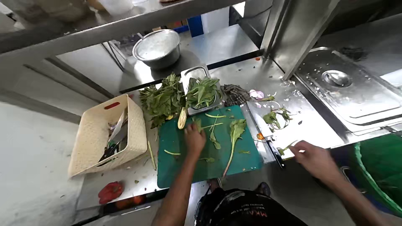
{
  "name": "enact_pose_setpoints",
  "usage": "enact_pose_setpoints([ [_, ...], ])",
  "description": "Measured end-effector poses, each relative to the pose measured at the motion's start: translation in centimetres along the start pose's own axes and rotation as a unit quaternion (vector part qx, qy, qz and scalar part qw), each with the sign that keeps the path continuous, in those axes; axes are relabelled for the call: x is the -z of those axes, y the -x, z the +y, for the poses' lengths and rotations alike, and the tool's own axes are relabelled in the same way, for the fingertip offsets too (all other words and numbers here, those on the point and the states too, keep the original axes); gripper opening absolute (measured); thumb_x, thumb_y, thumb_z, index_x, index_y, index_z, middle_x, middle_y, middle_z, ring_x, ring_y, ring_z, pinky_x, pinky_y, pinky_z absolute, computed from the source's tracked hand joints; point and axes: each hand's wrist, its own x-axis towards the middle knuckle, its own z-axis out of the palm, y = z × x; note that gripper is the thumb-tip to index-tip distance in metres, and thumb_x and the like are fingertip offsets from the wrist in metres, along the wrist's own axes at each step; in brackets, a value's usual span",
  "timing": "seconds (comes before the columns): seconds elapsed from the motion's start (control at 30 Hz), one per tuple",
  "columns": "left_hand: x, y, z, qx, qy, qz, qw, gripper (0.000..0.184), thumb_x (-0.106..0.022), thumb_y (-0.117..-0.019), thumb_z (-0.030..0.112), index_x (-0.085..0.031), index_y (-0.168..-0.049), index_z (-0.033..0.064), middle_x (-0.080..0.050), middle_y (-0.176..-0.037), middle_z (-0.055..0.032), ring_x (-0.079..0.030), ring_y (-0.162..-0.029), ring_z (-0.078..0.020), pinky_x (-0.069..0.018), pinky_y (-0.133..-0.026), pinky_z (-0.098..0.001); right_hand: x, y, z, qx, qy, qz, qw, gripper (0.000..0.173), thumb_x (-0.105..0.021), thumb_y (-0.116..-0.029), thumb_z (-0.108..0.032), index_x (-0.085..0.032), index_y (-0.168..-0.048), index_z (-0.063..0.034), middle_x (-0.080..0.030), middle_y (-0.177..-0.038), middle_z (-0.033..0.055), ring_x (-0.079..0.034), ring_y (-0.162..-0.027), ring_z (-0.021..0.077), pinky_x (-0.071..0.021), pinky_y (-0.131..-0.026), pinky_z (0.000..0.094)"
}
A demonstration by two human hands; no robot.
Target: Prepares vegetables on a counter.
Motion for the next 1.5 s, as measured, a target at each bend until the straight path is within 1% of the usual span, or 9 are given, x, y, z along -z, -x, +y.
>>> enact_pose_setpoints([
  [0.1, -0.6, 2.8, 2.3, -0.132, 0.072, -0.119, 0.982, 0.060, -0.066, -0.0970, 0.033, -0.052, -0.147, 0.0044, -0.047, -0.153, -0.0208, -0.046, -0.140, -0.0381, -0.0414, -0.114, -0.0529, -7.1, -2.8, -10.4, -0.017, 0.021, -0.133, 0.991, 0.070, -0.070, -0.0959, -0.041, -0.045, -0.151, -0.0054, -0.069, -0.118, 0.0210, -0.070, -0.101, 0.0357, -0.0560, -0.093, 0.0553],
  [0.2, 1.0, 4.3, 2.8, -0.231, 0.175, -0.231, 0.929, 0.058, -0.057, -0.1040, 0.035, -0.046, -0.154, 0.0079, -0.044, -0.158, -0.0155, -0.045, -0.145, -0.0275, -0.0379, -0.120, -0.0447, -12.0, -4.7, -15.2, -0.030, 0.001, -0.094, 0.995, 0.077, -0.067, -0.0974, -0.036, -0.033, -0.158, -0.0044, -0.055, -0.140, 0.0272, -0.065, -0.117, 0.0393, -0.0529, -0.101, 0.0554],
  [0.37, 8.8, 0.0, -3.2, -0.152, 0.207, -0.117, 0.959, 0.045, -0.056, -0.1055, 0.031, -0.056, -0.144, 0.0073, -0.057, -0.145, -0.0145, -0.058, -0.131, -0.0274, -0.0476, -0.111, -0.0460, -14.8, -6.8, -20.4, 0.005, 0.105, -0.032, 0.994, 0.075, -0.064, -0.0974, -0.051, -0.040, -0.156, -0.0104, -0.049, -0.146, 0.0280, -0.061, -0.121, 0.0441, -0.0545, -0.096, 0.0578],
  [0.5, 16.3, -6.2, -6.2, -0.099, 0.177, 0.057, 0.978, 0.045, -0.056, -0.1053, 0.033, -0.057, -0.141, 0.0053, -0.059, -0.141, -0.0198, -0.059, -0.127, -0.0370, -0.0486, -0.106, -0.0571, -18.2, -6.9, -23.1, 0.058, 0.239, -0.086, 0.966, 0.069, -0.057, -0.0996, -0.055, -0.039, -0.159, -0.0252, -0.028, -0.164, 0.0261, -0.038, -0.142, 0.0519, -0.0459, -0.101, 0.0653],
  [0.63, 19.7, -14.6, -5.6, -0.080, 0.076, 0.069, 0.992, 0.051, -0.060, -0.1022, 0.037, -0.058, -0.140, 0.0035, -0.059, -0.139, -0.0216, -0.058, -0.128, -0.0393, -0.0463, -0.107, -0.0595, -16.9, -7.9, -20.6, 0.086, 0.293, -0.075, 0.949, 0.043, -0.047, -0.1035, -0.020, -0.056, -0.145, -0.0128, -0.041, -0.158, 0.0226, -0.045, -0.140, 0.0469, -0.0454, -0.103, 0.0625],
  [0.87, 18.0, -22.6, -3.4, 0.012, -0.033, -0.066, 0.997, 0.083, -0.062, -0.0882, 0.072, -0.067, -0.123, -0.0037, -0.064, -0.128, -0.0287, -0.060, -0.123, -0.0448, -0.0467, -0.100, -0.0668, -6.6, -9.6, -12.9, -0.122, 0.254, 0.061, 0.957, 0.037, -0.063, -0.0976, -0.018, -0.065, -0.134, -0.0100, -0.044, -0.156, 0.0219, -0.053, -0.130, 0.0490, -0.0500, -0.096, 0.0647],
  [1.03, 15.1, -22.8, -2.8, 0.026, -0.083, -0.059, 0.994, 0.051, -0.072, -0.0907, 0.034, -0.065, -0.123, -0.0050, -0.062, -0.130, -0.0286, -0.061, -0.122, -0.0442, -0.0503, -0.097, -0.0641, -6.9, -6.0, -9.3, -0.136, 0.105, 0.096, 0.980, 0.040, -0.067, -0.0969, -0.024, -0.065, -0.135, -0.0093, -0.054, -0.145, 0.0231, -0.058, -0.126, 0.0449, -0.0496, -0.100, 0.0643],
  [1.23, 17.8, -21.6, -9.2, 0.055, 0.199, -0.005, 0.978, 0.052, -0.076, -0.0933, 0.025, -0.059, -0.135, -0.0017, -0.062, -0.129, -0.0289, -0.061, -0.120, -0.0437, -0.0488, -0.101, -0.0613, -11.9, -1.1, -4.8, -0.106, 0.141, 0.129, 0.976, 0.038, -0.069, -0.0924, -0.014, -0.068, -0.129, -0.0044, -0.060, -0.136, 0.0260, -0.058, -0.124, 0.0485, -0.0490, -0.099, 0.0636],
  [1.5, 23.3, -14.0, -10.6, 0.023, 0.380, 0.065, 0.923, 0.039, -0.065, -0.0954, 0.002, -0.060, -0.134, -0.0011, -0.064, -0.126, -0.0229, -0.063, -0.110, -0.0325, -0.0523, -0.093, -0.0522, -9.5, -4.6, -4.5, -0.180, 0.159, 0.032, 0.970, 0.058, -0.076, -0.0859, -0.012, -0.053, -0.138, 0.0012, -0.059, -0.129, 0.0296, -0.059, -0.121, 0.0500, -0.0528, -0.093, 0.0630],
])
